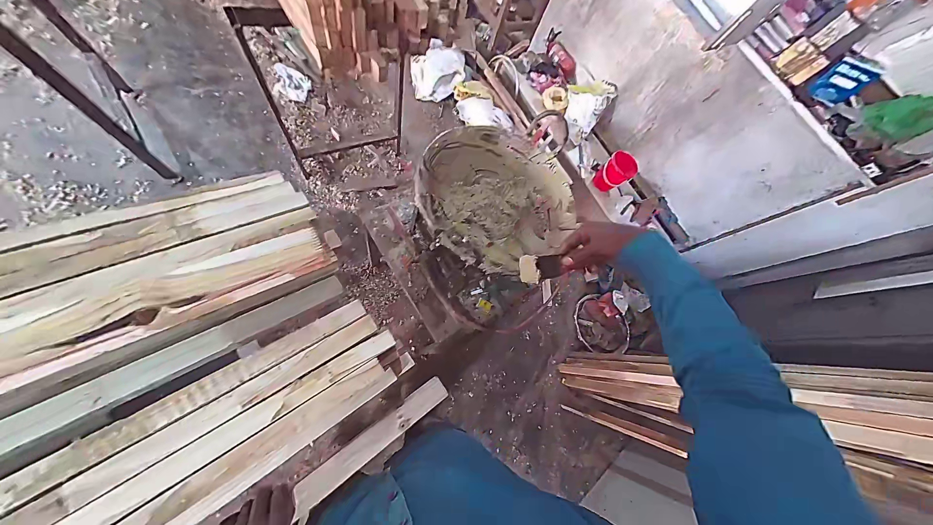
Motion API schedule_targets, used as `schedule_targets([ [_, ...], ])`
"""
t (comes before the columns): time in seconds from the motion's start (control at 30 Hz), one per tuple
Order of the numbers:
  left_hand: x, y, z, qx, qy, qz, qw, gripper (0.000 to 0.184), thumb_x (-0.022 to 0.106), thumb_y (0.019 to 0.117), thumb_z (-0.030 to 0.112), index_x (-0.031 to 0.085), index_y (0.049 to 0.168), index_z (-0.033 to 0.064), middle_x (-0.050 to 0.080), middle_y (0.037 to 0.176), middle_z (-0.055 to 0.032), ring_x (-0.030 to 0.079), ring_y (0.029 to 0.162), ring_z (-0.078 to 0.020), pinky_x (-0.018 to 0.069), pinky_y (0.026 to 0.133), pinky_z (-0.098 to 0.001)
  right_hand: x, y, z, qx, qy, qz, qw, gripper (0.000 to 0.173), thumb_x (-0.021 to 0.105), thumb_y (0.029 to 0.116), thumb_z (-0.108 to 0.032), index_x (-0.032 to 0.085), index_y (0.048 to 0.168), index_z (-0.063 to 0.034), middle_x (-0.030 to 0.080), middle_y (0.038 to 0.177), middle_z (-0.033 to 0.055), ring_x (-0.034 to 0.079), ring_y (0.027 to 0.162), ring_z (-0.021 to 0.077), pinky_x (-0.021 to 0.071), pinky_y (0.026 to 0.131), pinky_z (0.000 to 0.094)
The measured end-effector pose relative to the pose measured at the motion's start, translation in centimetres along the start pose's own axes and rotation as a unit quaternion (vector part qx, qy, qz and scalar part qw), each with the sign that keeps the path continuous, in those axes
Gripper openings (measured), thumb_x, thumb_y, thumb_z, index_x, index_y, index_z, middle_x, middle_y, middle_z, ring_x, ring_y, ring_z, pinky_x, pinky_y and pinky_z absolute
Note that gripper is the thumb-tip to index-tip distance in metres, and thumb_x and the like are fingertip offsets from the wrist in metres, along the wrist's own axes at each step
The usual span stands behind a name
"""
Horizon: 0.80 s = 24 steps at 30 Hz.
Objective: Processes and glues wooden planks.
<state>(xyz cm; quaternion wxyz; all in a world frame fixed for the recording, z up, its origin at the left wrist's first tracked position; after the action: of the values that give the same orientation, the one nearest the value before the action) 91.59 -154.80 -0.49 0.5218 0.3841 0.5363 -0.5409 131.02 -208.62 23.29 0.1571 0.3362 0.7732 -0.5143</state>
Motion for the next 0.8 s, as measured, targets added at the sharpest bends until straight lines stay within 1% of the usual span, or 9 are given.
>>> schedule_targets([
  [0.07, 0.7, -0.2, -0.6, 0.036, 0.002, 0.046, 0.998, 0.040, 0.086, 0.0714, 0.010, 0.069, 0.105, -0.0026, 0.069, 0.106, -0.0285, 0.070, 0.097, -0.0483, 0.0537, 0.084, -0.0664, 5.6, -2.2, 0.7, -0.023, 0.186, 0.029, 0.982, 0.023, 0.054, 0.1030, -0.008, 0.067, 0.120, -0.0006, 0.072, 0.087, 0.0081, 0.061, 0.060, 0.0092, 0.0513, 0.052, 0.0244],
  [0.2, -0.1, 0.6, -1.4, 0.033, 0.012, -0.091, 0.995, 0.060, 0.091, 0.0715, 0.023, 0.068, 0.124, 0.0077, 0.070, 0.116, -0.0219, 0.070, 0.104, -0.0428, 0.0534, 0.090, -0.0634, 20.6, -6.2, -1.8, 0.068, 0.437, 0.164, 0.882, 0.029, 0.050, 0.1086, -0.021, 0.064, 0.129, -0.0063, 0.073, 0.092, 0.0076, 0.063, 0.062, 0.0097, 0.0524, 0.051, 0.0234],
  [0.3, -0.5, 1.1, -2.4, 0.046, -0.010, -0.176, 0.983, 0.068, 0.087, 0.0772, 0.031, 0.061, 0.137, 0.0116, 0.070, 0.120, -0.0190, 0.069, 0.108, -0.0407, 0.0533, 0.091, -0.0628, 32.1, -6.8, -6.6, -0.008, 0.520, 0.153, 0.840, 0.028, 0.046, 0.1088, -0.020, 0.066, 0.118, -0.0019, 0.074, 0.100, 0.0083, 0.064, 0.067, 0.0088, 0.0535, 0.057, 0.0230],
  [0.4, -0.8, 0.7, -4.1, 0.052, -0.029, -0.239, 0.969, 0.076, 0.083, 0.0815, 0.038, 0.052, 0.149, 0.0187, 0.067, 0.131, -0.0180, 0.066, 0.115, -0.0419, 0.0508, 0.095, -0.0646, 41.6, -5.3, -9.3, -0.042, 0.471, 0.239, 0.848, 0.034, 0.054, 0.1064, -0.019, 0.063, 0.134, -0.0025, 0.074, 0.113, 0.0115, 0.070, 0.078, 0.0166, 0.0592, 0.066, 0.0325],
  [0.5, -0.5, 0.3, -6.4, 0.042, -0.020, -0.261, 0.964, 0.082, 0.079, 0.0841, 0.043, 0.044, 0.155, 0.0213, 0.064, 0.137, -0.0172, 0.064, 0.121, -0.0425, 0.0472, 0.100, -0.0666, 46.6, -3.5, -11.0, 0.052, 0.253, 0.356, 0.898, 0.052, 0.064, 0.1012, -0.019, 0.052, 0.152, -0.0171, 0.070, 0.128, 0.0138, 0.072, 0.106, 0.0242, 0.0585, 0.095, 0.0436],
  [0.57, 0.4, -0.2, -7.6, 0.029, -0.009, -0.283, 0.959, 0.076, 0.076, 0.0854, 0.047, 0.049, 0.151, 0.0197, 0.066, 0.134, -0.0168, 0.065, 0.120, -0.0419, 0.0502, 0.097, -0.0683, 50.3, -2.8, -12.2, 0.117, 0.171, 0.380, 0.901, 0.055, 0.063, 0.1000, -0.015, 0.052, 0.153, -0.0218, 0.065, 0.133, 0.0217, 0.067, 0.115, 0.0370, 0.0528, 0.101, 0.0547],
  [0.63, 0.1, -0.4, -7.7, 0.026, 0.003, -0.278, 0.960, 0.070, 0.074, 0.0870, 0.049, 0.055, 0.145, 0.0150, 0.068, 0.129, -0.0201, 0.065, 0.118, -0.0442, 0.0503, 0.094, -0.0705, 53.5, -3.6, -14.2, 0.166, 0.155, 0.354, 0.907, 0.053, 0.058, 0.1008, -0.012, 0.052, 0.153, -0.0214, 0.057, 0.142, 0.0269, 0.064, 0.121, 0.0415, 0.0520, 0.103, 0.0549],
  [0.7, -0.5, -0.5, -7.2, 0.025, 0.017, -0.236, 0.971, 0.067, 0.073, 0.0866, 0.049, 0.058, 0.142, 0.0137, 0.068, 0.128, -0.0209, 0.067, 0.116, -0.0441, 0.0507, 0.094, -0.0699, 53.8, -5.6, -16.3, 0.201, 0.138, 0.304, 0.921, 0.054, 0.055, 0.1015, -0.013, 0.049, 0.155, -0.0228, 0.055, 0.144, 0.0270, 0.065, 0.120, 0.0398, 0.0536, 0.102, 0.0512],
  [0.8, -0.5, -2.0, -6.9, 0.016, 0.033, -0.178, 0.983, 0.062, 0.075, 0.0863, 0.044, 0.059, 0.141, 0.0189, 0.069, 0.128, -0.0156, 0.069, 0.113, -0.0401, 0.0528, 0.091, -0.0667, 50.2, -7.7, -16.1, 0.210, 0.146, 0.331, 0.908, 0.048, 0.054, 0.1037, -0.015, 0.052, 0.152, -0.0122, 0.066, 0.131, 0.0240, 0.065, 0.121, 0.0390, 0.0504, 0.106, 0.0517],
])
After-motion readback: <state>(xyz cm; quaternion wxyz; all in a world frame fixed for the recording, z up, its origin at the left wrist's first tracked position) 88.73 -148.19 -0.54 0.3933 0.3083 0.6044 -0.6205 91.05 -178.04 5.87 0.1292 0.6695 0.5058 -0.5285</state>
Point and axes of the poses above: each hand's wrist, its own y-axis towards the middle knuckle, its own x-axis out of the palm, z = x × y, the point moved 6 cm from there along y, towards the middle knuckle
